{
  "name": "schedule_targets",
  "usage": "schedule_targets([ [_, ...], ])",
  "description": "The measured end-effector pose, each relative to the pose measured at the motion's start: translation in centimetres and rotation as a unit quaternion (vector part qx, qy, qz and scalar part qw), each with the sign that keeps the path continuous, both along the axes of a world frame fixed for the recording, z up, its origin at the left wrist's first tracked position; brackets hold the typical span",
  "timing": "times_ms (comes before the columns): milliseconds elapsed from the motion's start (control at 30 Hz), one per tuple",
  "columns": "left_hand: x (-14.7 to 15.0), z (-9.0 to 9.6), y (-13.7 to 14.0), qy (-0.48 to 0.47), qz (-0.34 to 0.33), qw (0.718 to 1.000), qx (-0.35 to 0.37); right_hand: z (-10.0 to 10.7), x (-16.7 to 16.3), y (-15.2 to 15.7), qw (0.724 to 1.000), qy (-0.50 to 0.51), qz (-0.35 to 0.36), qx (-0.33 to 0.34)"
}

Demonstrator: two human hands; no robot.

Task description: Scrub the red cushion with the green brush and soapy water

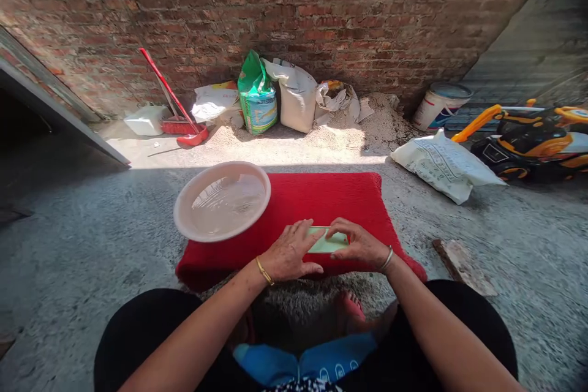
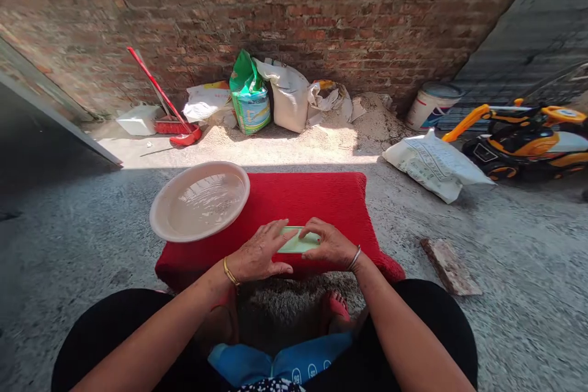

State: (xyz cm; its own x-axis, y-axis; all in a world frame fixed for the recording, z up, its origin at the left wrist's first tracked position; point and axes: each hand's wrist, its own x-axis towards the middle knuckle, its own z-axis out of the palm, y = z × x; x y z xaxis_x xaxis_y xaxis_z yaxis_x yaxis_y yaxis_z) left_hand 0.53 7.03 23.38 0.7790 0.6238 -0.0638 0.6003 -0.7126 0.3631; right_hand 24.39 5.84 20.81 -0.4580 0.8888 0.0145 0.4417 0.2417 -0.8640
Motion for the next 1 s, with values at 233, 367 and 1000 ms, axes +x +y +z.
schedule_targets([
  [233, 1.5, -1.8, -1.8, 0.006, 0.061, 0.998, -0.034, -0.8, -0.2, -0.8, 0.994, 0.069, 0.003, -0.088],
  [367, 0.3, -2.1, -3.0, 0.035, 0.184, 0.982, 0.0, -1.6, -0.4, -0.9, 0.998, 0.058, -0.02, -0.024],
  [1000, 6.3, -5.0, -1.3, 0.185, 0.381, 0.902, 0.084, -7.2, 8.5, -1.7, 0.841, -0.271, -0.431, -0.186],
])
